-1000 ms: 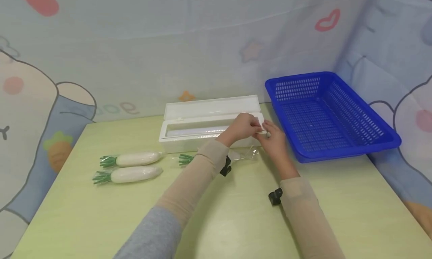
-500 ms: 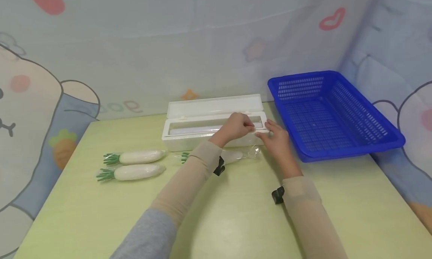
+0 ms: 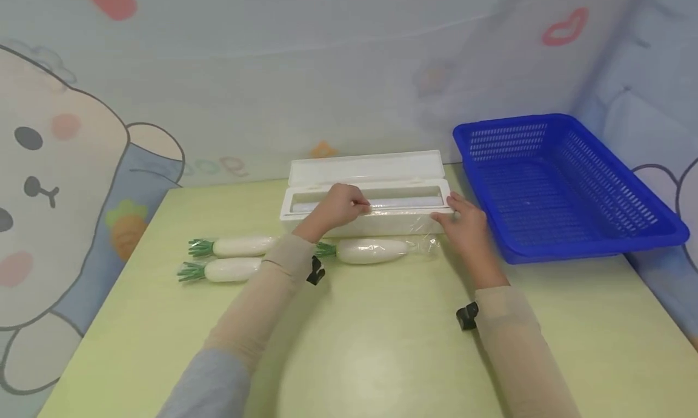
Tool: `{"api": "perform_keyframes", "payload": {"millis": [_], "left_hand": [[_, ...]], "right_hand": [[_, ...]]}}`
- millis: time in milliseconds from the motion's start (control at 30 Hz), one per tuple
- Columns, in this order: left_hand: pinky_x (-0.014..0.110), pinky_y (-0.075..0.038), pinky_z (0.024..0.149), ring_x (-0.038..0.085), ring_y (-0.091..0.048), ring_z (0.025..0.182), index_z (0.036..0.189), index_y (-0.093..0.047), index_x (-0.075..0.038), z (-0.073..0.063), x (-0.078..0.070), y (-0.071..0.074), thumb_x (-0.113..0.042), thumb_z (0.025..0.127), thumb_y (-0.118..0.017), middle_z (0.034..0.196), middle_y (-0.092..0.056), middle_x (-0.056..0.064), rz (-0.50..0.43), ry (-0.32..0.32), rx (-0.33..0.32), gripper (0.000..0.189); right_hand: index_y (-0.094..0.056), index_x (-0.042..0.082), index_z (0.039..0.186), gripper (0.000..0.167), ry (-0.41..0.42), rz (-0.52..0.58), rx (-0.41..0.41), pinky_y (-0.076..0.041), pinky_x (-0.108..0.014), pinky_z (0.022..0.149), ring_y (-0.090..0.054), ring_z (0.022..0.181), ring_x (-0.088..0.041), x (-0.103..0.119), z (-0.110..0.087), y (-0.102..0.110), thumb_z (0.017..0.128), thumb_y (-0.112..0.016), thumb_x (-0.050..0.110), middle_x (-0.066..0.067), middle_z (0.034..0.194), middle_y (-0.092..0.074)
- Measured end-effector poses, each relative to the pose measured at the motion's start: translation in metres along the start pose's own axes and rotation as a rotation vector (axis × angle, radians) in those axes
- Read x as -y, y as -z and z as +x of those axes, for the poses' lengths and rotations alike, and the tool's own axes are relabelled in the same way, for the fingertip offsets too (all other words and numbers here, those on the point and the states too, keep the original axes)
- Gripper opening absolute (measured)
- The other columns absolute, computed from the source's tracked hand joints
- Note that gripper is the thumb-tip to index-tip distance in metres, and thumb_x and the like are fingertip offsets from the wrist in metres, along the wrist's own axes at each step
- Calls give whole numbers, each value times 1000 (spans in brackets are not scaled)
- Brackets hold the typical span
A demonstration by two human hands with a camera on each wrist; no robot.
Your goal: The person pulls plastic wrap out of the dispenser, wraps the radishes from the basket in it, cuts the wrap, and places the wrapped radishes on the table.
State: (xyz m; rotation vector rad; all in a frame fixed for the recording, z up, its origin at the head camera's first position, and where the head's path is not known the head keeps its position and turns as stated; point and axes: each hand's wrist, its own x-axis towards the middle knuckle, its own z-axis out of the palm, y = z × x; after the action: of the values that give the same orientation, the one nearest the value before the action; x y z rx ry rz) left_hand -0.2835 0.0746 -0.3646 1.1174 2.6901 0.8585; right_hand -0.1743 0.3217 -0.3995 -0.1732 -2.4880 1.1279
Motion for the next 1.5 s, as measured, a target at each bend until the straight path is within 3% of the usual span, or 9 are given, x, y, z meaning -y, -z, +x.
{"api": "perform_keyframes", "payload": {"millis": [133,300,533,633,800,933,1067,1200,1500], "left_hand": [[32,-50,89,23,-66,92,99,-74,-1,-28,29,18,-11,92,-65,97,-71,11,49,11,-57,16],[34,-49,87,25,-59,91,99,-75,0,-61,58,39,-8,91,-66,93,-67,10,117,87,-127,14],[36,-47,87,28,-58,93,99,-74,2,-78,80,55,-5,91,-65,93,-67,12,168,55,-160,14],[37,-47,87,28,-58,94,100,-74,2,-79,83,59,-5,91,-65,94,-66,13,152,83,-160,15],[37,-46,85,27,-53,95,108,-70,2,-82,83,56,-9,95,-61,102,-62,12,17,132,-160,20],[40,-43,87,27,-51,101,118,-66,0,-88,80,47,-14,95,-62,109,-61,11,-31,81,-205,28],[44,-39,89,26,-50,102,118,-68,-3,-89,76,38,-19,93,-65,111,-62,9,52,26,-251,30],[47,-36,89,26,-50,102,114,-70,-6,-90,74,34,-22,91,-68,110,-64,7,161,42,-280,29],[48,-36,92,24,-50,103,113,-71,-9,-96,79,31,-23,91,-68,110,-63,5,215,91,-286,26]], "right_hand": [[-50,-15,128,59,-16,-8,12,-35,-52,105,-40,132,-44,-2,-2,5,87,-73,20,-26,139,-47],[-48,-15,129,60,-19,-25,31,-39,-55,99,-39,131,-45,-2,-5,13,89,-71,23,-27,140,-45],[-49,-15,129,59,-11,-59,33,-35,-56,103,-39,132,-46,-6,-3,20,89,-71,23,-26,140,-45],[-49,-15,129,60,16,-79,39,-37,-56,101,-40,130,-47,-6,-1,18,89,-71,25,-26,140,-45],[-47,-16,130,62,59,-117,79,-41,-59,95,-40,129,-49,-5,0,19,92,-67,28,-28,142,-42],[-44,-13,135,63,85,-132,149,-33,-63,101,-33,131,-53,-3,-1,20,94,-64,31,-31,145,-36],[-53,-10,129,52,169,-153,123,-26,-65,103,-34,127,-55,1,-3,15,93,-65,26,-33,137,-43],[-65,-10,111,36,247,-185,42,-28,-62,94,-39,112,-52,10,-4,5,90,-68,19,-30,115,-51],[-70,-7,93,18,225,-178,25,-35,-49,80,-48,92,-39,24,-3,-10,89,-69,11,-22,94,-54]]}}
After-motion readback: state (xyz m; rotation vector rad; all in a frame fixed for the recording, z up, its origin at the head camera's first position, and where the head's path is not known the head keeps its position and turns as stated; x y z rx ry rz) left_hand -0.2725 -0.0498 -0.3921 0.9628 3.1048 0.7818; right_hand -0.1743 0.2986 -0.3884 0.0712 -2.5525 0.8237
